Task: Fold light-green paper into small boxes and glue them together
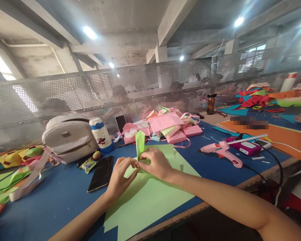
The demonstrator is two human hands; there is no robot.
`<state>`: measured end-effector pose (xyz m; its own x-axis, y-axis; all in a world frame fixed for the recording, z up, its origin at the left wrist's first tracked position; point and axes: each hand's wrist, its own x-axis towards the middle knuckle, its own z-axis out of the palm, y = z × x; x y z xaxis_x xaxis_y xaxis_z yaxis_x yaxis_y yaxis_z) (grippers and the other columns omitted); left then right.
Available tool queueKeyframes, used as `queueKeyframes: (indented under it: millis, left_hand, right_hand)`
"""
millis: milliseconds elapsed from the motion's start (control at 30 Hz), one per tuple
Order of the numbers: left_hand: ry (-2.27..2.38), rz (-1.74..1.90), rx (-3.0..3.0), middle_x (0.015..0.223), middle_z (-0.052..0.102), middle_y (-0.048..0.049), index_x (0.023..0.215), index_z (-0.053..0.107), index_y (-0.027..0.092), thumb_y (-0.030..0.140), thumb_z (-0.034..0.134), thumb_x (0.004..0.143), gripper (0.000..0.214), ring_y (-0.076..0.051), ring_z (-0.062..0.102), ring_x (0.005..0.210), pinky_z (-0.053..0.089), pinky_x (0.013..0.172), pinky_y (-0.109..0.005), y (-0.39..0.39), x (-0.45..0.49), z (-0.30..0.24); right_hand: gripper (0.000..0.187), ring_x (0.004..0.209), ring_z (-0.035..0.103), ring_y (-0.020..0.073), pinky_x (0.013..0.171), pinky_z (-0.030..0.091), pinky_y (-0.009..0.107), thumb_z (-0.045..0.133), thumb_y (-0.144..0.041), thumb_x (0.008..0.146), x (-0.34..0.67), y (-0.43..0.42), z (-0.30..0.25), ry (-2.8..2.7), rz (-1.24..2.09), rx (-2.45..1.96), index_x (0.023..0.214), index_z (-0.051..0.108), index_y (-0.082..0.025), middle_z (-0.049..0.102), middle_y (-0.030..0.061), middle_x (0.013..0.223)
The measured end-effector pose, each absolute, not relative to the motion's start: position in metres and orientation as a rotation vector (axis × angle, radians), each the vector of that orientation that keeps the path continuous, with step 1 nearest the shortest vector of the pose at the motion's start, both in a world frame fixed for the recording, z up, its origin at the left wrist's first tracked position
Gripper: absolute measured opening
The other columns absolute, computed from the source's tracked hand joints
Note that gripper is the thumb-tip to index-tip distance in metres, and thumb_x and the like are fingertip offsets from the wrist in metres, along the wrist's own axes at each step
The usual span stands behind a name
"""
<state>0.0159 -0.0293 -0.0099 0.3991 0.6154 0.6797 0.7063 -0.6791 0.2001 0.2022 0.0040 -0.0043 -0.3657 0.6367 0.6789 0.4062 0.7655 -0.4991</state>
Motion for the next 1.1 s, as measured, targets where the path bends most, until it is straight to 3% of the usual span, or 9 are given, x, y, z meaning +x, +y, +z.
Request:
queueKeyframes:
  millis: [133,300,433,633,733,867,1100]
  left_hand:
    - [-1.409,-1.412,-2.614,0.087,0.064,-0.0002,0.096,0.055,0.023,0.025,0.062,0.089,0.010,-0.019,0.061,0.083,0.048,0.077,-0.034,-0.030,0.019,-0.013]
    - [-1.609,-1.944,-2.494,0.118,0.056,-0.0076,0.120,0.044,0.026,0.034,0.076,0.077,0.054,-0.023,0.062,0.103,0.052,0.084,-0.038,-0.023,0.021,-0.024]
    - [-1.703,-2.177,-2.562,0.127,0.054,-0.0110,0.128,0.040,0.027,0.041,0.080,0.073,0.069,-0.028,0.060,0.115,0.051,0.092,-0.045,-0.015,0.019,-0.033]
    - [-1.623,-2.308,-2.764,0.155,0.035,-0.0140,0.146,0.032,0.030,0.056,0.082,0.066,0.097,-0.035,0.034,0.144,0.040,0.111,-0.051,-0.013,0.022,-0.038]
    - [-1.564,-2.318,-2.803,0.153,0.039,-0.0142,0.146,0.033,0.029,0.057,0.083,0.064,0.100,-0.036,0.034,0.144,0.037,0.114,-0.052,-0.015,0.024,-0.039]
    - [-1.588,-2.348,-2.627,0.145,0.048,-0.0161,0.147,0.031,0.027,0.051,0.086,0.063,0.103,-0.037,0.043,0.138,0.038,0.113,-0.054,-0.020,0.025,-0.036]
    - [-1.452,-2.283,-2.488,0.150,0.039,-0.0120,0.147,0.023,0.033,0.049,0.081,0.070,0.097,-0.034,0.040,0.140,0.036,0.114,-0.054,-0.025,0.026,-0.019]
  right_hand:
    - [0.015,0.074,0.060,0.0184,0.074,0.043,0.032,0.067,-0.020,0.087,0.203,0.003,0.000,-2.007,0.260,-0.748,0.072,0.064,-0.021,0.069,-0.0004,0.073]
    - [0.019,0.080,0.064,0.0213,0.078,0.044,0.035,0.061,-0.027,0.090,0.206,0.003,0.002,-1.890,0.292,-0.678,0.072,0.062,-0.021,0.071,0.0024,0.078]
    - [0.019,0.087,0.064,0.0239,0.082,0.046,0.037,0.061,-0.029,0.089,0.208,0.002,0.003,-1.814,0.293,-0.612,0.072,0.063,-0.022,0.071,0.0044,0.084]
    - [0.021,0.082,0.063,0.0234,0.083,0.047,0.039,0.060,-0.035,0.090,0.209,-0.002,0.003,-1.797,0.321,-0.527,0.074,0.065,-0.023,0.073,0.0039,0.082]
    - [0.026,0.076,0.063,0.0225,0.082,0.046,0.039,0.060,-0.038,0.091,0.209,-0.006,0.003,-1.790,0.373,-0.484,0.071,0.065,-0.023,0.073,0.0036,0.078]
    - [0.028,0.085,0.063,0.0237,0.080,0.048,0.036,0.063,-0.042,0.090,0.207,-0.012,0.004,-1.723,0.524,-0.468,0.071,0.067,-0.022,0.072,0.0048,0.081]
    - [0.031,0.089,0.065,0.0227,0.087,0.049,0.034,0.064,-0.049,0.088,0.204,-0.014,0.005,-1.604,0.903,-0.554,0.076,0.065,-0.021,0.071,0.0045,0.090]
